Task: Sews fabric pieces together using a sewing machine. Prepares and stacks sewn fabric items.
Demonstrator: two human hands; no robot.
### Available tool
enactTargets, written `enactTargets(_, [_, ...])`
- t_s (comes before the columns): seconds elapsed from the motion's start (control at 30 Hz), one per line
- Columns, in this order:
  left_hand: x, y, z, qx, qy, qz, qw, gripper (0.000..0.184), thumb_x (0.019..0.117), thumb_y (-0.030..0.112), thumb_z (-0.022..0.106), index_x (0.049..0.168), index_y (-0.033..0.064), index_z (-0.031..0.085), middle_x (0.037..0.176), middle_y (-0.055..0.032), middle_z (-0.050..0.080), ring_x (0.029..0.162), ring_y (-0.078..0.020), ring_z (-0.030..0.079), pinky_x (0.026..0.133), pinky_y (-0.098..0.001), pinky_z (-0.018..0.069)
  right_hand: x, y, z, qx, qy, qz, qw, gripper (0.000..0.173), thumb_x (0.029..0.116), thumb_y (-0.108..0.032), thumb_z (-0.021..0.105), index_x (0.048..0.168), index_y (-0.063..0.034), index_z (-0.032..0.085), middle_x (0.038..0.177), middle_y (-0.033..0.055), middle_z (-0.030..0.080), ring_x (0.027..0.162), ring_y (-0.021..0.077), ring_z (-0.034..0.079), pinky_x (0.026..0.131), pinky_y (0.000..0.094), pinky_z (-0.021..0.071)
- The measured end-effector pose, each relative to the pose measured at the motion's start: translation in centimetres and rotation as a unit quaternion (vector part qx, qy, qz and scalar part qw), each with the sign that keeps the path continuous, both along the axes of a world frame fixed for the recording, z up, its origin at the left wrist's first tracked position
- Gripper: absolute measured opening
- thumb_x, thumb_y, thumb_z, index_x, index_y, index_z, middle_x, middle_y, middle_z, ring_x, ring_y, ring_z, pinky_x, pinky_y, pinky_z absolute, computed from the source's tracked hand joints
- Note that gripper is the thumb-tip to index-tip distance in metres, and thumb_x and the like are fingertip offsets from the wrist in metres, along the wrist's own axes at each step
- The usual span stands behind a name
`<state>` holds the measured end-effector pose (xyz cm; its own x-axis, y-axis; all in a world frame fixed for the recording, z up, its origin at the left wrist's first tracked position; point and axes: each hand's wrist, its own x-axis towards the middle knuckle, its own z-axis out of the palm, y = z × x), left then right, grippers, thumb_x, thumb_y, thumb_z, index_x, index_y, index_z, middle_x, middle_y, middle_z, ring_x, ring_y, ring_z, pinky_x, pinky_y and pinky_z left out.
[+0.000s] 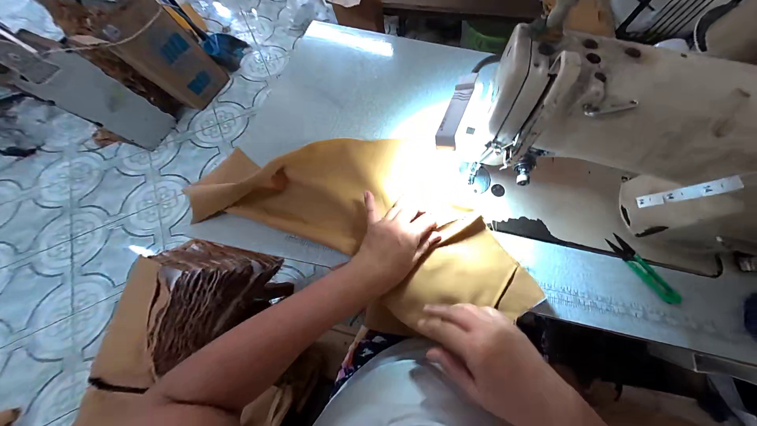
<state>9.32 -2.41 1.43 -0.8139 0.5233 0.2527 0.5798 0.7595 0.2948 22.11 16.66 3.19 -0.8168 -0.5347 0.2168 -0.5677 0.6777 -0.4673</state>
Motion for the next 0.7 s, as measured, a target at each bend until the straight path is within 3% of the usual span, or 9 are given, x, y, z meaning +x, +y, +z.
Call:
enactTargets(0.03, [0.5, 0.0, -0.2, 0.002, 0.008, -0.004, 1.000, 0.026, 0.1009, 0.035, 0.060, 0.110, 0.0156, 0.075, 0.122, -0.0069, 0.071, 0.127, -0.0361, 0.062, 0.102, -0.0875, 0.0215, -0.7, 0.2, 0.5, -0.007, 0.013, -0.033, 0.999, 0.032, 0.1049, -0.036, 0.051, 0.116, -0.0194, 0.076, 0.126, 0.0007, 0.073, 0.109, 0.0197, 0.071, 0.082, 0.0409, 0.0591])
enactTargets(0.13, [1.6, -0.4, -0.1, -0.014, 0.015, -0.005, 1.000, 0.026, 0.1030, 0.034, 0.057, 0.106, 0.0155, 0.075, 0.124, -0.0035, 0.072, 0.129, -0.0344, 0.061, 0.103, -0.0871, 0.0204, -3.4, 0.8, 0.0, -0.019, 0.044, -0.133, 0.990, 0.030, 0.1049, -0.027, 0.052, 0.119, -0.0146, 0.076, 0.128, 0.0046, 0.072, 0.121, 0.0245, 0.067, 0.098, 0.0437, 0.0559])
enactTargets(0.27, [2.1, -1.2, 1.4, -0.061, 0.006, 0.023, 0.998, 0.024, 0.1037, 0.028, 0.058, 0.105, 0.0108, 0.075, 0.113, -0.0080, 0.074, 0.122, -0.0362, 0.065, 0.103, -0.0869, 0.0208, -2.6, -0.6, -2.2, 0.030, 0.049, -0.147, 0.987, 0.030, 0.1014, -0.028, 0.056, 0.122, -0.0149, 0.075, 0.134, 0.0069, 0.069, 0.121, 0.0277, 0.067, 0.097, 0.0458, 0.0550])
enactTargets(0.33, [2.2, -1.0, 1.5, -0.066, -0.007, 0.039, 0.997, 0.021, 0.1028, 0.026, 0.059, 0.106, 0.0116, 0.074, 0.113, -0.0081, 0.073, 0.123, -0.0352, 0.064, 0.104, -0.0861, 0.0215, -1.6, -1.3, -2.7, 0.043, 0.064, -0.154, 0.985, 0.033, 0.1014, -0.030, 0.055, 0.126, -0.0173, 0.073, 0.137, 0.0046, 0.068, 0.121, 0.0265, 0.066, 0.096, 0.0439, 0.0543])
enactTargets(0.43, [2.1, -0.1, 0.3, -0.029, -0.017, 0.064, 0.997, 0.022, 0.1013, 0.029, 0.060, 0.113, 0.0145, 0.072, 0.118, -0.0112, 0.069, 0.128, -0.0382, 0.059, 0.105, -0.0827, 0.0255, -1.4, -1.0, -2.7, 0.027, 0.075, -0.176, 0.981, 0.034, 0.1040, -0.034, 0.053, 0.124, -0.0178, 0.075, 0.133, 0.0047, 0.070, 0.118, 0.0269, 0.067, 0.093, 0.0441, 0.0553])
enactTargets(0.53, [1.9, 0.5, -0.2, 0.002, -0.043, 0.077, 0.996, 0.026, 0.1000, 0.033, 0.062, 0.116, 0.0151, 0.072, 0.120, -0.0099, 0.069, 0.130, -0.0373, 0.057, 0.110, -0.0770, 0.0268, -2.3, -1.5, -1.9, 0.011, 0.123, -0.212, 0.969, 0.033, 0.1045, -0.029, 0.053, 0.125, -0.0150, 0.074, 0.130, 0.0070, 0.071, 0.117, 0.0291, 0.067, 0.093, 0.0426, 0.0555])
enactTargets(0.63, [2.1, 0.6, -0.2, 0.012, -0.062, 0.076, 0.995, 0.026, 0.0989, 0.028, 0.062, 0.117, 0.0118, 0.072, 0.122, -0.0111, 0.069, 0.132, -0.0381, 0.055, 0.110, -0.0774, 0.0253, -3.7, -2.9, -2.4, 0.055, 0.125, -0.212, 0.968, 0.042, 0.1054, -0.032, 0.049, 0.139, -0.0125, 0.065, 0.143, 0.0062, 0.064, 0.135, 0.0302, 0.057, 0.109, 0.0543, 0.0460])
enactTargets(0.7, [2.1, 0.2, -0.5, 0.018, -0.064, 0.078, 0.995, 0.027, 0.1033, 0.031, 0.056, 0.117, 0.0128, 0.071, 0.123, -0.0096, 0.069, 0.135, -0.0365, 0.054, 0.111, -0.0775, 0.0242, -4.5, -3.3, -3.5, 0.134, 0.090, -0.237, 0.958, 0.053, 0.1058, -0.041, 0.041, 0.144, -0.0092, 0.060, 0.150, 0.0075, 0.058, 0.140, 0.0298, 0.053, 0.111, 0.0600, 0.0400])
